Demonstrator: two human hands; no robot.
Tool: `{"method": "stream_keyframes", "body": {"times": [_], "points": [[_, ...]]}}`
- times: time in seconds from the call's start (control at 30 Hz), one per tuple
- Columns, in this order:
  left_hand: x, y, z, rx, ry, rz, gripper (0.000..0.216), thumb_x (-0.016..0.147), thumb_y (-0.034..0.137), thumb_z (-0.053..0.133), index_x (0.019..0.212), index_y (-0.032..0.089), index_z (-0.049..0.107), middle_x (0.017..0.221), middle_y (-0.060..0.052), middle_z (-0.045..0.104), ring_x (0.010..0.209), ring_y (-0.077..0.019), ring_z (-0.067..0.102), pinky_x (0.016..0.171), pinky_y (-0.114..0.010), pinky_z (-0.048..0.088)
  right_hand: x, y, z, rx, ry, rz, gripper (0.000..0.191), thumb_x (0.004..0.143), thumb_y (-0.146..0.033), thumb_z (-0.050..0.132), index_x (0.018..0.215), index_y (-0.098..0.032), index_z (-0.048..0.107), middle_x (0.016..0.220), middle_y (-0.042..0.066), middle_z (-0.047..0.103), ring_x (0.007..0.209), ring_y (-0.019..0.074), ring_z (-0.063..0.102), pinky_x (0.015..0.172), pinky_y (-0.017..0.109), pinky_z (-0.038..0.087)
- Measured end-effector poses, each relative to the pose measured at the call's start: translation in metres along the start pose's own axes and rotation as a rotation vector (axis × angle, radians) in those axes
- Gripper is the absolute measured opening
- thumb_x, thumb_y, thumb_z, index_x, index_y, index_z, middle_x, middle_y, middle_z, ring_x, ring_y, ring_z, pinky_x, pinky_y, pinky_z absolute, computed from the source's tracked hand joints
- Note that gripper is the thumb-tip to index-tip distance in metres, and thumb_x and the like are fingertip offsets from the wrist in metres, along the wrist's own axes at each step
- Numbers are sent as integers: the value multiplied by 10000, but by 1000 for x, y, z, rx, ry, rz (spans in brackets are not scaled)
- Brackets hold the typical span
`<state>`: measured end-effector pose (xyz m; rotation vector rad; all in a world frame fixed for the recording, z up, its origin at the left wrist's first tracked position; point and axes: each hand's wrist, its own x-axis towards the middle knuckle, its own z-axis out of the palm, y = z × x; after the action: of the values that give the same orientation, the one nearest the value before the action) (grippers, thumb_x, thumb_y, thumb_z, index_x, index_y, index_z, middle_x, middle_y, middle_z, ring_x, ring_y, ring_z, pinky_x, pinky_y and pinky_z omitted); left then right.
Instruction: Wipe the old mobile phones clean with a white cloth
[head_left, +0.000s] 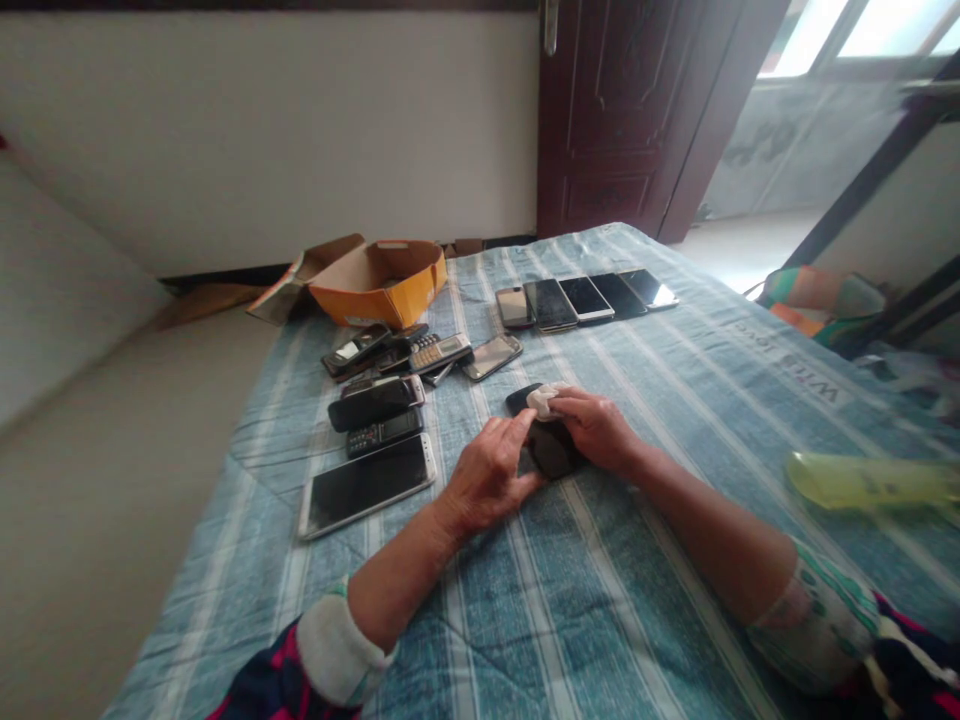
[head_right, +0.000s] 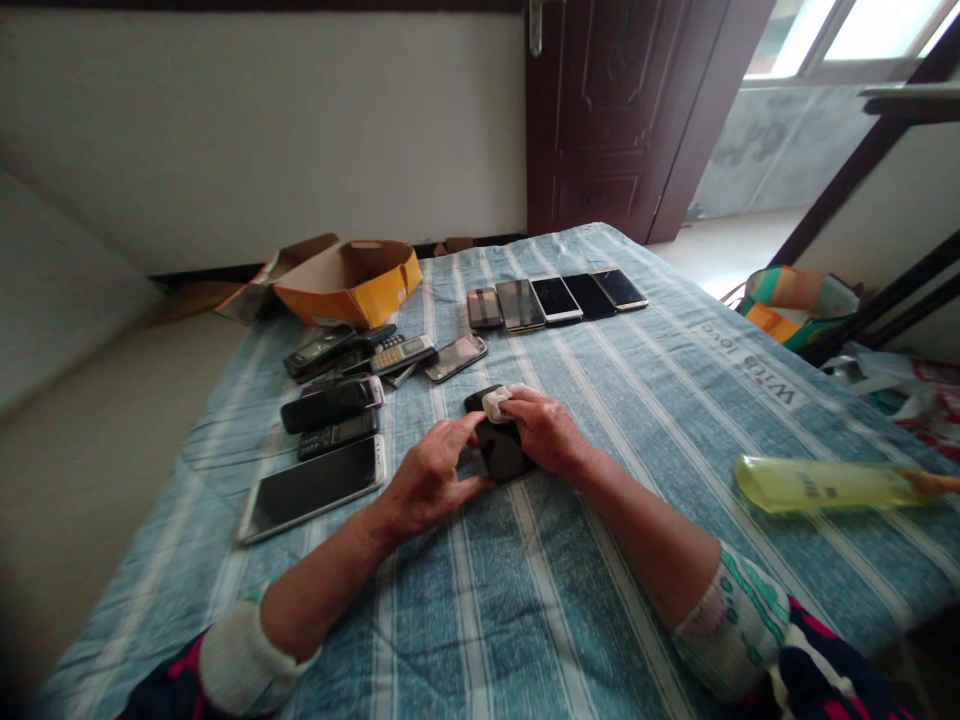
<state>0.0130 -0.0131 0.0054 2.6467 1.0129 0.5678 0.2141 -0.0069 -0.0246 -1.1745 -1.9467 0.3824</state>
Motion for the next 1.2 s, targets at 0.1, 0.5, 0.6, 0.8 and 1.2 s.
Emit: {"method": "stream_keyframes", "body": {"times": [0.1, 0.5, 0.6, 0.8, 1.2], "points": [[14, -11, -10, 26, -10, -28, 945, 592, 386, 793, 1374, 126, 333, 1354, -200, 448, 1281, -366, 388, 1038, -525, 369, 0, 1, -3, -15, -14, -30, 331, 827, -45, 429, 958, -197, 691, 1083, 53, 666, 1039, 168, 610, 889, 284, 476], [24, -25, -2, -34, -187, 2, 1123, 489, 519, 815, 1420, 172, 292, 1439, -181, 392, 1327, -349, 358, 1083, -508, 288, -9, -53, -16, -546, -317, -39, 109, 783, -143, 561, 744, -185, 654, 737, 48, 628, 624, 159, 547, 531, 253, 359], [25, -23, -2, 0, -171, -24, 1113, 475, 527, 818, 1407, 164, 330, 1458, -187, 365, 1317, -354, 364, 1063, -500, 313, -6, -43, -4, -471, -220, -76, 164, 818, -107, 502, 776, -180, 643, 823, 70, 637, 741, 181, 568, 655, 275, 429], [26, -16, -2, 61, -124, -114, 1053, 467, 568, 812, 1353, 152, 423, 1418, -185, 427, 1238, -371, 423, 1011, -522, 364, 1, -28, 4, -337, -186, -197, 247, 840, -67, 419, 797, -176, 636, 857, 75, 629, 858, 191, 557, 761, 299, 447], [22, -10, 5, 132, -17, -200, 941, 490, 604, 778, 1272, 159, 502, 1219, -161, 515, 1079, -352, 481, 898, -499, 440, -10, -45, 4, -506, -192, -81, 67, 813, -139, 593, 785, -183, 635, 850, 79, 635, 834, 216, 563, 770, 331, 444]]}}
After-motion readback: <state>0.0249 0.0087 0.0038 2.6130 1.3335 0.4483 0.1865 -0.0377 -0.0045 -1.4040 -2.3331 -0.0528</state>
